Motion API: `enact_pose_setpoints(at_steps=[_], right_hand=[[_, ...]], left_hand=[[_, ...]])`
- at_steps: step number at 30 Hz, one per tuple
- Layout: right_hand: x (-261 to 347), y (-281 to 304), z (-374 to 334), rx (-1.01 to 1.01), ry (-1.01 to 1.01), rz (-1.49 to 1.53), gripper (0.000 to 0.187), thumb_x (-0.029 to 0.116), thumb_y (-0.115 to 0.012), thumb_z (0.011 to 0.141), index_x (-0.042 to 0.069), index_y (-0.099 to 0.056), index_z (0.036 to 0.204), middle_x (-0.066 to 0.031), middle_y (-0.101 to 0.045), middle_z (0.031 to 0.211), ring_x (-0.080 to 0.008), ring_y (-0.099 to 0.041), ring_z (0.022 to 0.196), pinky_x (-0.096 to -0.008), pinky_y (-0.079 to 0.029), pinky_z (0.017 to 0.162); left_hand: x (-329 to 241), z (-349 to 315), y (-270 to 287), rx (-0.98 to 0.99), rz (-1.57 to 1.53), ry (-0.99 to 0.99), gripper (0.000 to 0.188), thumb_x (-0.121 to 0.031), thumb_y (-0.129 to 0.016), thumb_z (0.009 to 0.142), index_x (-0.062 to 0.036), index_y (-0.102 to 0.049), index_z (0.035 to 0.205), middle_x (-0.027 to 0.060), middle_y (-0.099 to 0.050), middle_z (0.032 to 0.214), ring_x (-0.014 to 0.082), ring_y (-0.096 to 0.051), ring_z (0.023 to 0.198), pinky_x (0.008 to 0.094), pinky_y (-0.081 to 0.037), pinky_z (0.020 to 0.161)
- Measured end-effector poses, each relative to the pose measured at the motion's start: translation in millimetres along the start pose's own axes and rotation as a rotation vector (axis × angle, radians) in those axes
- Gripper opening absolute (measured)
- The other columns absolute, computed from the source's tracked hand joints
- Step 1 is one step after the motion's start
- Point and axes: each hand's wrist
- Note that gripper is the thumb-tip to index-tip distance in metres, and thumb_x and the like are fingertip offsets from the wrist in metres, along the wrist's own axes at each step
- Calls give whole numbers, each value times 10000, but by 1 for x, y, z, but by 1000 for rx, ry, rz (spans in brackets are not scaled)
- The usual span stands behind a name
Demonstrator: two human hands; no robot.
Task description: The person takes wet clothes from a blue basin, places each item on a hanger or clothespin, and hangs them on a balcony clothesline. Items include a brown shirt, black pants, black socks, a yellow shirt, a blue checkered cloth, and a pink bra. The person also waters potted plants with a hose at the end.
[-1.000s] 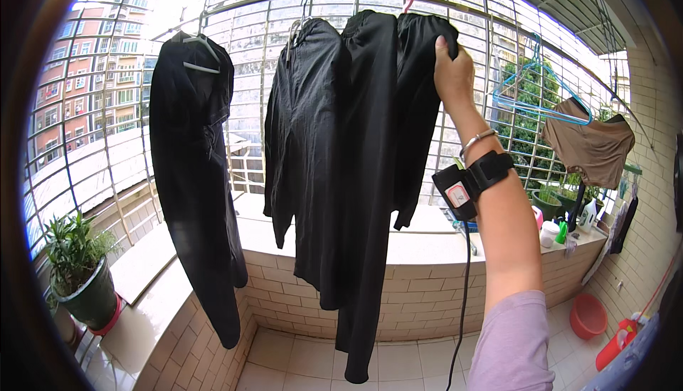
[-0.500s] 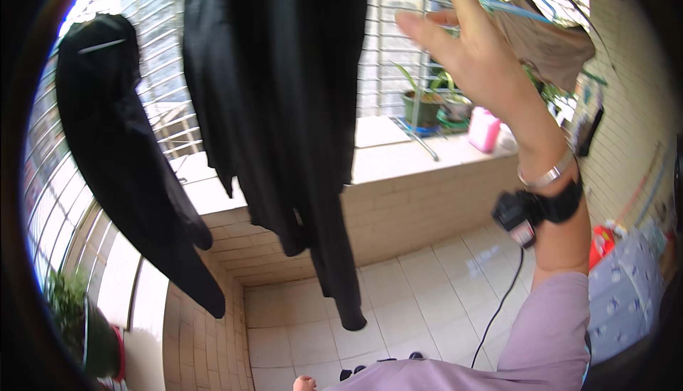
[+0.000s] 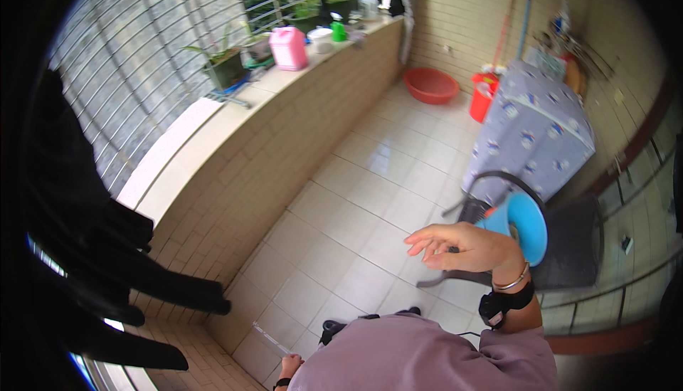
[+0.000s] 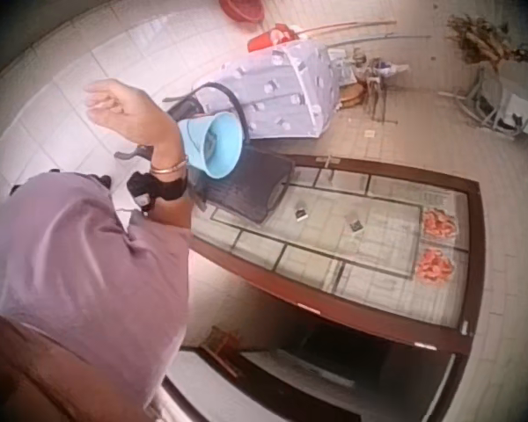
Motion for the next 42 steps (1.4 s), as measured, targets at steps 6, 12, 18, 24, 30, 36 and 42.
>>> enact_pose_setpoints(at_steps=[6,12,18,24,30,36,42], right_hand=[[-91,5,-126,-275,-67,260,370,143,-564,928,33,-490,1273,-97,-618,1112,-117,-573,946,-260,-464,826],[-138,3,-217,-754,-207,531,345,217,-546,942,33,-522,1232,-93,-643,1046,-120,-592,872,-260,-490,729],[-188,16,-250,-1141,-395,608,310,253,-541,941,33,-559,1159,-90,-648,987,-114,-600,798,-240,-489,660],[-219,42,-251,-1319,-586,709,298,273,-539,941,37,-564,1122,-75,-637,972,-107,-593,783,-227,-490,642],[-312,79,-247,-1309,-747,763,346,278,-545,925,7,-553,1140,-81,-615,997,-124,-596,800,-243,-505,615],[-448,110,-246,-1188,-895,823,467,310,-580,892,0,-508,1233,-122,-569,1124,-206,-598,891,-333,-536,667],[-552,139,-237,-998,-1127,801,719,266,-606,878,29,-226,1441,-198,-497,1255,-305,-570,1005,-412,-541,737]], left_hand=[[-113,16,-47,173,118,-131,314,-130,-529,810,82,-594,1033,151,-659,764,227,-654,608,323,-518,525],[-268,18,-85,370,184,-135,291,-143,-520,851,48,-526,1071,149,-632,802,212,-635,556,296,-476,426],[-345,41,-133,474,306,-240,291,-152,-531,857,31,-519,1083,141,-630,810,205,-631,546,292,-466,427],[-392,69,-161,522,428,-153,267,-156,-531,863,20,-525,1065,140,-625,793,219,-624,531,299,-460,417],[-432,87,-158,480,436,-179,246,-148,-512,879,21,-531,1057,145,-627,781,214,-616,506,290,-448,393],[-443,43,-168,382,355,-117,268,-156,-470,917,6,-502,1127,128,-604,846,184,-601,563,270,-468,476],[-406,-39,-174,332,372,106,291,-167,-522,878,1,-522,1116,118,-632,832,174,-619,552,277,-484,484]])
Point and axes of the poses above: each hand's wrist, its own z-axis towards the middle knuckle, its own y-axis out of the back of the hand, x = y × z
